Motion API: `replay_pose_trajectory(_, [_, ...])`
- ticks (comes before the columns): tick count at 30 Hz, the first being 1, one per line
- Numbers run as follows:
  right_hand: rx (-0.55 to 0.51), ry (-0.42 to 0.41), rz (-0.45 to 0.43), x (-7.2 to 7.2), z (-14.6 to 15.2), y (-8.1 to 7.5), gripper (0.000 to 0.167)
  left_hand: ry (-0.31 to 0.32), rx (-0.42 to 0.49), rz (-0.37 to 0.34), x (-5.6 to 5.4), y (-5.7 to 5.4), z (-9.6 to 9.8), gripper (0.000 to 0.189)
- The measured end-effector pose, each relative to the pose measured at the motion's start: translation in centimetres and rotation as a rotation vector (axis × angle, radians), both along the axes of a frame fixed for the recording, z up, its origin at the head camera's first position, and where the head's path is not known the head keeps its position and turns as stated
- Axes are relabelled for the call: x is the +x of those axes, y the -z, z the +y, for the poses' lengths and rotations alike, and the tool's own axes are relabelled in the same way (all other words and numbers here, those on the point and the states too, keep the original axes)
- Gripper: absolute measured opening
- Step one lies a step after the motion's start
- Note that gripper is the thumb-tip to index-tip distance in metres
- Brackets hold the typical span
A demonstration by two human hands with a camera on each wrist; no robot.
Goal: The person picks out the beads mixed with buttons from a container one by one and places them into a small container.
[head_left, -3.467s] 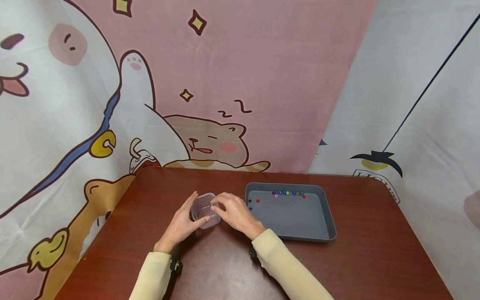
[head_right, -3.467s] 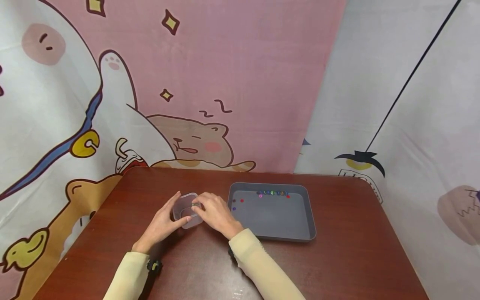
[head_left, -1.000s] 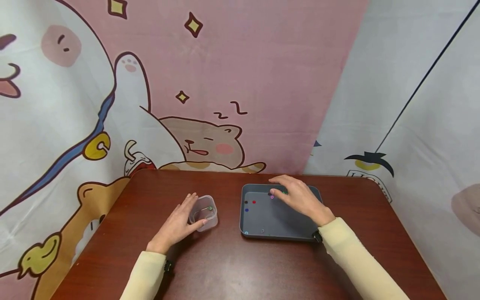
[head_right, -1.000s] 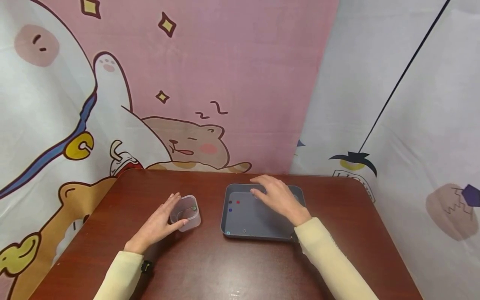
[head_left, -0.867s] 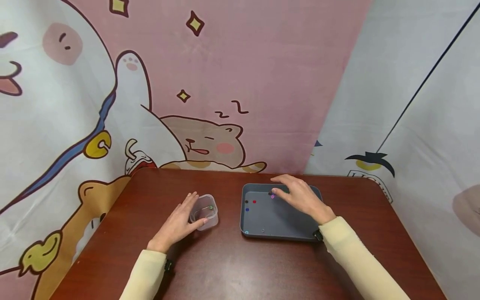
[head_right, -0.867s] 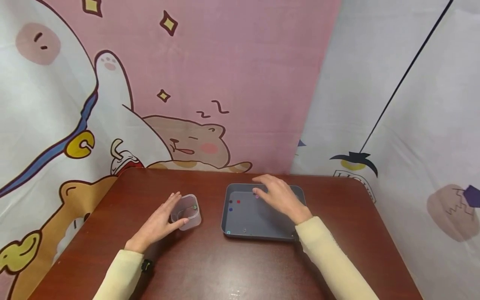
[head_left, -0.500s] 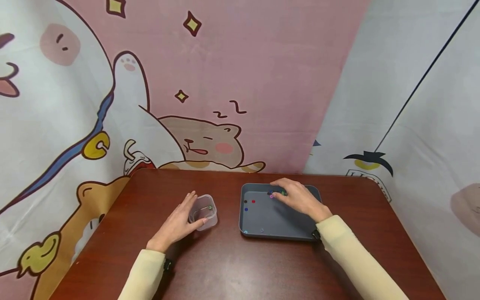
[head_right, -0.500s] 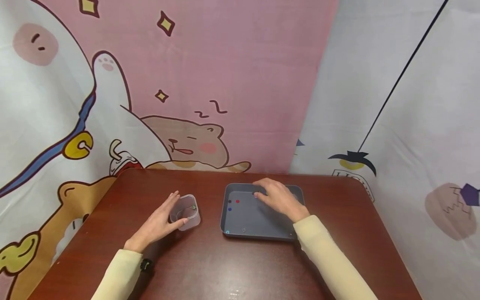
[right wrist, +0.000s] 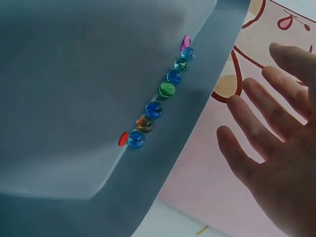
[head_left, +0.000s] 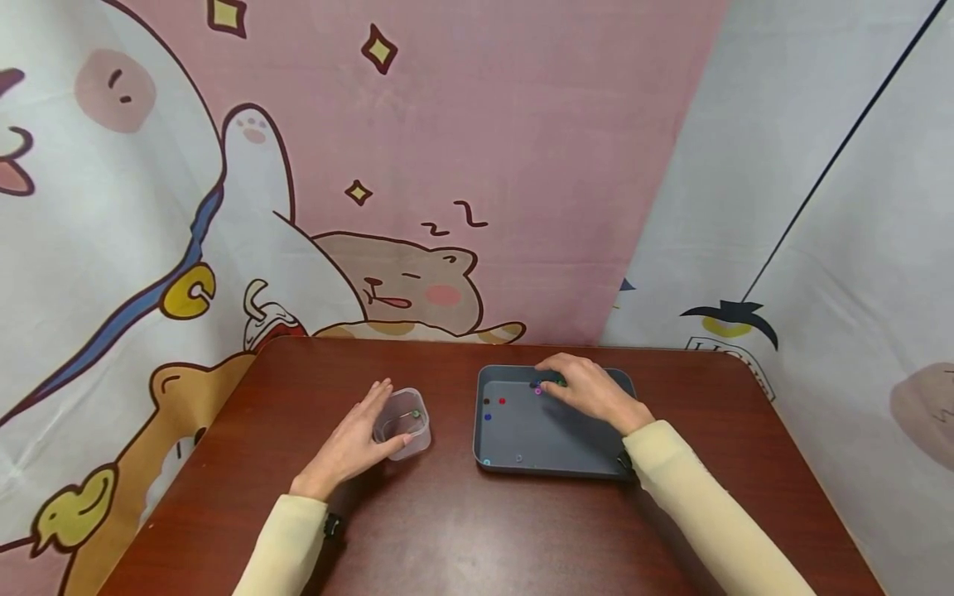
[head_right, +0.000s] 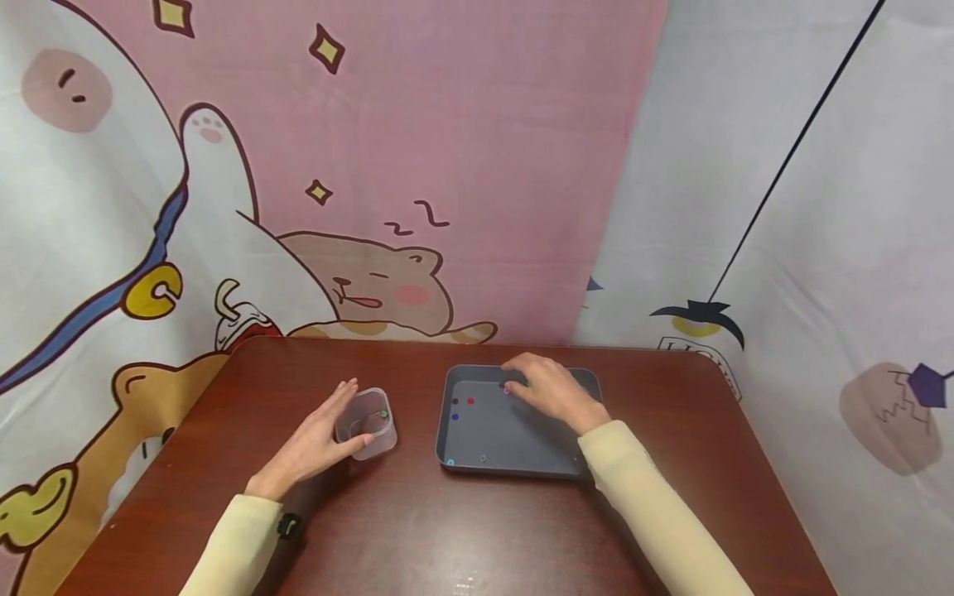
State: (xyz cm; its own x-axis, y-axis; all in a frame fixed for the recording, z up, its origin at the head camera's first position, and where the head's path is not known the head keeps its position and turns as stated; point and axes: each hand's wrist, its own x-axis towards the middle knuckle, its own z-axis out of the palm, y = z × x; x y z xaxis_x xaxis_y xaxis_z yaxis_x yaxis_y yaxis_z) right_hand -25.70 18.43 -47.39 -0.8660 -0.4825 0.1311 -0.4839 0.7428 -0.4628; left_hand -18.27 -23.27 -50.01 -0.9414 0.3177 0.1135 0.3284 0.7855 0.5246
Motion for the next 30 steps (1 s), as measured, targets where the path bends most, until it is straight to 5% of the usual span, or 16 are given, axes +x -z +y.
replay_pose_trajectory(30, [0.078, -0.006, -0.036, -1.3, -0.5, 2.9, 0.035, 0.014, 0.009, 0.034, -0.3, 0.3, 0.0, 0.092])
